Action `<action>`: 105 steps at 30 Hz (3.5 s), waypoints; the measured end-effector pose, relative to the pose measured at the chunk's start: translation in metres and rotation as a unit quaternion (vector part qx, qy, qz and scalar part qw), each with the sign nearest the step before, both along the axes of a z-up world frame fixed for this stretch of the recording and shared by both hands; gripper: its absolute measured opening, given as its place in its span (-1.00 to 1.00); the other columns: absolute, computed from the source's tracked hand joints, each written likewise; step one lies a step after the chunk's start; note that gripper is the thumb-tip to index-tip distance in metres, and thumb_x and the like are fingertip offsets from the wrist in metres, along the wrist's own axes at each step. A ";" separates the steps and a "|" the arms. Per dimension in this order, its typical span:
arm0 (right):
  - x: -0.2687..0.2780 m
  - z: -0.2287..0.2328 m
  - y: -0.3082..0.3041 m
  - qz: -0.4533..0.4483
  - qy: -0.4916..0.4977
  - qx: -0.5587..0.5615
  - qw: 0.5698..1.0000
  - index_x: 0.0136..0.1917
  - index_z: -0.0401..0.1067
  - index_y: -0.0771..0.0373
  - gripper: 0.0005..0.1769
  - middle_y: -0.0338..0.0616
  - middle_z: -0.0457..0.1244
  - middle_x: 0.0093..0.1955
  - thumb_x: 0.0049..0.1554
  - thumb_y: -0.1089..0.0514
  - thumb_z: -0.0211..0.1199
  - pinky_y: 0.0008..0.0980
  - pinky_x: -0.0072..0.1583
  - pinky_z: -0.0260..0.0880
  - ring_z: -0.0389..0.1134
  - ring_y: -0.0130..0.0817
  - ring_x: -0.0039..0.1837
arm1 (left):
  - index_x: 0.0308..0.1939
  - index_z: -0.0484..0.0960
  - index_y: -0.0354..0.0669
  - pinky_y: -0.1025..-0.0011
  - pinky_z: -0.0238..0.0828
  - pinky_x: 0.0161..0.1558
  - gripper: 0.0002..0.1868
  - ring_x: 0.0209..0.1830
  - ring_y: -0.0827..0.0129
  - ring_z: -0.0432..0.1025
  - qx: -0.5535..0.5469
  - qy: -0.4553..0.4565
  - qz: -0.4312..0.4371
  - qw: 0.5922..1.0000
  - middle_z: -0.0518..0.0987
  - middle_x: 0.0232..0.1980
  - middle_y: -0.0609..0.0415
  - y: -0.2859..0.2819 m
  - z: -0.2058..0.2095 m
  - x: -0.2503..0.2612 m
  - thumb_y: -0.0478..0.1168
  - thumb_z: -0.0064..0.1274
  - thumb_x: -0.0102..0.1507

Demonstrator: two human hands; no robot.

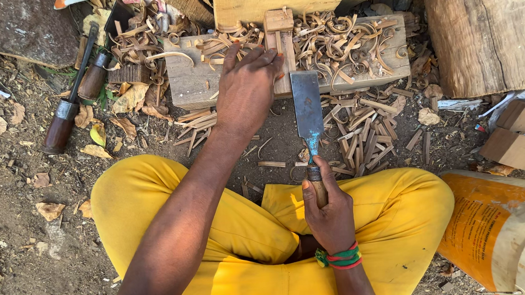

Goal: The person chisels a small piece of wood held in a wooden vise. They use a chisel to shave off thin layers of wood and then pick up the piece by hand.

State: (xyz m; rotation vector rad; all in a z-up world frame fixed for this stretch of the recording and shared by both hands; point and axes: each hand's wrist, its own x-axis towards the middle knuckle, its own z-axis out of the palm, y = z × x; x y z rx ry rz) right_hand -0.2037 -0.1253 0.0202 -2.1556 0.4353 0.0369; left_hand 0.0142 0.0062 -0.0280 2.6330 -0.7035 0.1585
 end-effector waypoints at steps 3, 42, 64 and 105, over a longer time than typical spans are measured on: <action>0.000 0.000 -0.002 0.005 0.004 -0.005 1.000 0.48 0.30 0.22 -0.46 -0.29 0.06 -0.50 0.24 0.16 0.23 -0.47 -0.37 0.09 0.02 -0.63 -0.41 | 0.04 0.74 -0.05 -0.07 -0.07 0.52 -0.77 0.28 0.32 0.46 -0.016 -0.004 0.003 1.000 0.68 0.16 0.10 -0.001 -0.002 0.000 -0.25 0.13 0.30; -0.002 0.001 0.000 0.004 0.017 -0.013 1.000 0.53 0.25 0.23 -0.39 -0.29 0.07 -0.51 0.23 0.18 0.22 -0.45 -0.38 0.08 0.03 -0.63 -0.43 | 0.11 0.68 0.06 -0.23 -0.19 0.50 -0.71 0.37 0.26 0.37 0.021 0.043 -0.014 0.999 0.58 0.28 0.18 0.003 0.007 0.007 -0.17 0.06 0.31; 0.004 0.033 0.022 0.030 -0.008 -0.098 0.995 0.43 0.35 0.28 -0.49 -0.18 0.01 -0.53 0.22 0.19 0.23 -0.33 -0.39 0.04 -0.01 -0.45 -0.49 | 0.14 0.69 0.11 -0.38 -0.18 0.47 -0.37 0.26 0.15 0.48 0.008 -0.013 0.021 1.000 0.63 0.24 0.13 -0.002 -0.005 0.002 -0.56 0.19 0.06; 0.012 0.023 0.022 -0.117 -0.016 0.148 0.982 0.50 0.27 0.21 -0.49 -0.31 0.17 -0.36 0.30 0.11 0.12 -0.50 -0.44 0.22 0.20 -0.59 -0.45 | 0.22 0.66 -0.23 0.22 0.44 0.35 -0.55 0.21 0.13 0.59 -0.386 -0.015 -0.064 0.920 0.63 0.28 -0.09 0.042 0.108 -0.034 -0.49 -0.03 0.27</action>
